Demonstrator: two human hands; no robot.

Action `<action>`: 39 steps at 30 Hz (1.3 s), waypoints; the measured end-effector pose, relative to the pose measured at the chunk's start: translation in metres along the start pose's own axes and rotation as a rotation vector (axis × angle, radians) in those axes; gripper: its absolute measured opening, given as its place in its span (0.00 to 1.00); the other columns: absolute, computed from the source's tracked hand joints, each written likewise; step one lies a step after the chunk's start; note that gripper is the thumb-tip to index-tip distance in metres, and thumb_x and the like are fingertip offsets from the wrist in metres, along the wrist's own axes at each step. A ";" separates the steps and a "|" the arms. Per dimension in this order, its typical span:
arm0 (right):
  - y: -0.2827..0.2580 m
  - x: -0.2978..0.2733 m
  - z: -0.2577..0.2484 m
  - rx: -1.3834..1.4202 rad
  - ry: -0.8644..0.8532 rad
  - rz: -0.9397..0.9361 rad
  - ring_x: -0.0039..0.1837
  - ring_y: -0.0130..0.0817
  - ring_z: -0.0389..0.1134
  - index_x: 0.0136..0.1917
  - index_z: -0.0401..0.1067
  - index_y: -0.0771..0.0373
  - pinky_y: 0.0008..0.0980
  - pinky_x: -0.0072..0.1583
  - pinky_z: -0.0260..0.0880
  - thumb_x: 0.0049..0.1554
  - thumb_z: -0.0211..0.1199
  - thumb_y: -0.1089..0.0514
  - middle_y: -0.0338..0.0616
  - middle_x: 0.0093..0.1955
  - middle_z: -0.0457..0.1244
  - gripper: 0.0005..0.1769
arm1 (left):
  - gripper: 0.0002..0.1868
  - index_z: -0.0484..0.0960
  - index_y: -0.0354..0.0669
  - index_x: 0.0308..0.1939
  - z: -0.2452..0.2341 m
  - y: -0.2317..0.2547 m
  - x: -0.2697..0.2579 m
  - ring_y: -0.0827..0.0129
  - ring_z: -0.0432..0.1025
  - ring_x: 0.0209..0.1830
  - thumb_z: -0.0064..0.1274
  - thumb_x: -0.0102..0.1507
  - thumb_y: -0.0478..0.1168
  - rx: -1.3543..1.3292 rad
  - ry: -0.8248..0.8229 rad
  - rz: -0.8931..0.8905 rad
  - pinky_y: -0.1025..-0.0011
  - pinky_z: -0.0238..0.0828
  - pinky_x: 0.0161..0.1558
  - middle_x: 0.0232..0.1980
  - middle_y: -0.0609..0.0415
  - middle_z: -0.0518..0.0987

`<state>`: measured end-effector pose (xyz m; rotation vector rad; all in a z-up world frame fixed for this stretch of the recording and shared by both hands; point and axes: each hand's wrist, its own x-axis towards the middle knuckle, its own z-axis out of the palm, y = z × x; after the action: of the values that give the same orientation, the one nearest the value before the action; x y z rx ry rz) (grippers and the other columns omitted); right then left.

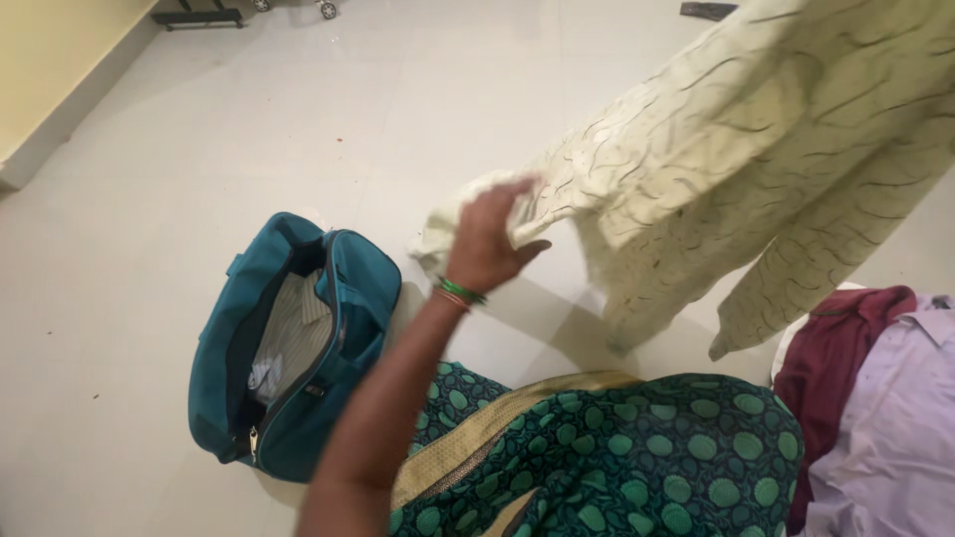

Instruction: The person picks up a patterned shirt from the floor, buttons it by hand, and lays it flat to begin folding it next to a blue travel bag.

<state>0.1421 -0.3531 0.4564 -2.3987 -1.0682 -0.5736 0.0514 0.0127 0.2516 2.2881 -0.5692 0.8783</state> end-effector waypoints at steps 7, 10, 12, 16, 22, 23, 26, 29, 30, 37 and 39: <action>0.059 -0.063 -0.011 -0.042 -0.005 0.123 0.46 0.38 0.75 0.53 0.80 0.68 0.35 0.51 0.76 0.65 0.63 0.55 0.52 0.44 0.71 0.14 | 0.09 0.86 0.38 0.43 0.040 -0.040 -0.039 0.72 0.77 0.40 0.65 0.60 0.36 -0.359 0.152 -0.246 0.72 0.75 0.41 0.41 0.54 0.83; 0.082 -0.083 -0.015 -0.052 -0.018 0.152 0.46 0.37 0.75 0.53 0.81 0.67 0.35 0.52 0.76 0.64 0.63 0.54 0.52 0.44 0.71 0.14 | 0.10 0.88 0.39 0.43 0.000 -0.068 -0.010 0.82 0.70 0.29 0.67 0.60 0.38 -0.307 0.110 -0.357 0.76 0.72 0.31 0.34 0.59 0.84; 0.097 -0.095 -0.013 -0.048 -0.035 0.161 0.46 0.37 0.75 0.53 0.81 0.67 0.35 0.52 0.76 0.64 0.64 0.54 0.51 0.44 0.71 0.14 | 0.10 0.89 0.40 0.42 -0.032 -0.075 0.014 0.84 0.65 0.25 0.70 0.61 0.40 -0.253 0.092 -0.433 0.77 0.65 0.26 0.27 0.60 0.78; 0.143 -0.116 -0.009 -0.042 -0.089 0.159 0.46 0.37 0.76 0.52 0.81 0.67 0.36 0.53 0.76 0.64 0.64 0.53 0.51 0.45 0.71 0.14 | 0.09 0.87 0.38 0.40 -0.094 -0.066 0.068 0.86 0.71 0.29 0.70 0.62 0.39 -0.217 0.079 -0.202 0.80 0.72 0.30 0.32 0.61 0.82; 0.222 -0.153 0.000 0.029 -0.188 0.155 0.47 0.36 0.76 0.52 0.82 0.66 0.36 0.54 0.77 0.63 0.65 0.52 0.50 0.45 0.72 0.15 | 0.04 0.86 0.41 0.45 -0.148 -0.035 0.125 0.84 0.76 0.33 0.63 0.69 0.37 -0.287 -0.081 -0.134 0.81 0.77 0.35 0.37 0.59 0.84; 0.234 -0.163 0.001 0.046 -0.198 0.169 0.47 0.36 0.76 0.52 0.82 0.66 0.36 0.54 0.77 0.63 0.66 0.52 0.50 0.45 0.72 0.15 | 0.04 0.86 0.42 0.44 -0.150 -0.032 0.129 0.84 0.75 0.31 0.62 0.70 0.38 -0.221 -0.121 -0.154 0.82 0.75 0.32 0.35 0.60 0.83; 0.265 -0.185 0.003 0.113 -0.221 0.229 0.47 0.36 0.76 0.52 0.82 0.66 0.36 0.55 0.77 0.63 0.66 0.51 0.50 0.46 0.72 0.15 | 0.06 0.85 0.43 0.41 -0.144 -0.035 0.138 0.83 0.72 0.28 0.61 0.72 0.40 -0.173 -0.164 -0.137 0.81 0.71 0.30 0.33 0.60 0.81; 0.276 -0.179 0.007 0.254 -0.203 0.382 0.44 0.41 0.76 0.51 0.80 0.74 0.40 0.55 0.78 0.67 0.60 0.58 0.55 0.42 0.71 0.15 | 0.17 0.81 0.41 0.33 -0.133 -0.049 0.143 0.83 0.66 0.24 0.60 0.76 0.43 -0.296 -0.158 -0.145 0.81 0.64 0.27 0.27 0.60 0.75; 0.271 -0.175 0.009 0.278 -0.201 0.406 0.43 0.41 0.76 0.51 0.80 0.75 0.40 0.55 0.79 0.68 0.59 0.59 0.56 0.41 0.71 0.15 | 0.25 0.77 0.41 0.27 -0.127 -0.052 0.146 0.83 0.60 0.20 0.58 0.79 0.45 -0.403 -0.154 -0.187 0.82 0.58 0.24 0.23 0.61 0.70; 0.213 -0.159 0.037 0.414 0.082 0.690 0.46 0.48 0.73 0.57 0.71 0.77 0.43 0.50 0.77 0.70 0.59 0.59 0.64 0.46 0.69 0.15 | 0.12 0.86 0.44 0.42 -0.063 -0.073 0.190 0.79 0.70 0.23 0.59 0.67 0.49 -0.129 -0.337 -0.355 0.75 0.69 0.26 0.29 0.59 0.81; 0.225 -0.152 0.045 0.453 0.107 0.691 0.46 0.44 0.73 0.57 0.70 0.76 0.41 0.50 0.77 0.71 0.59 0.59 0.59 0.46 0.69 0.13 | 0.14 0.87 0.45 0.47 -0.034 -0.089 0.208 0.77 0.74 0.31 0.58 0.68 0.50 -0.016 -0.371 -0.307 0.72 0.74 0.37 0.35 0.59 0.84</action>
<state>0.2300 -0.5514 0.2863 -2.1036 -0.2339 -0.1814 0.2309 0.0641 0.3843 2.4530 -0.3592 0.3028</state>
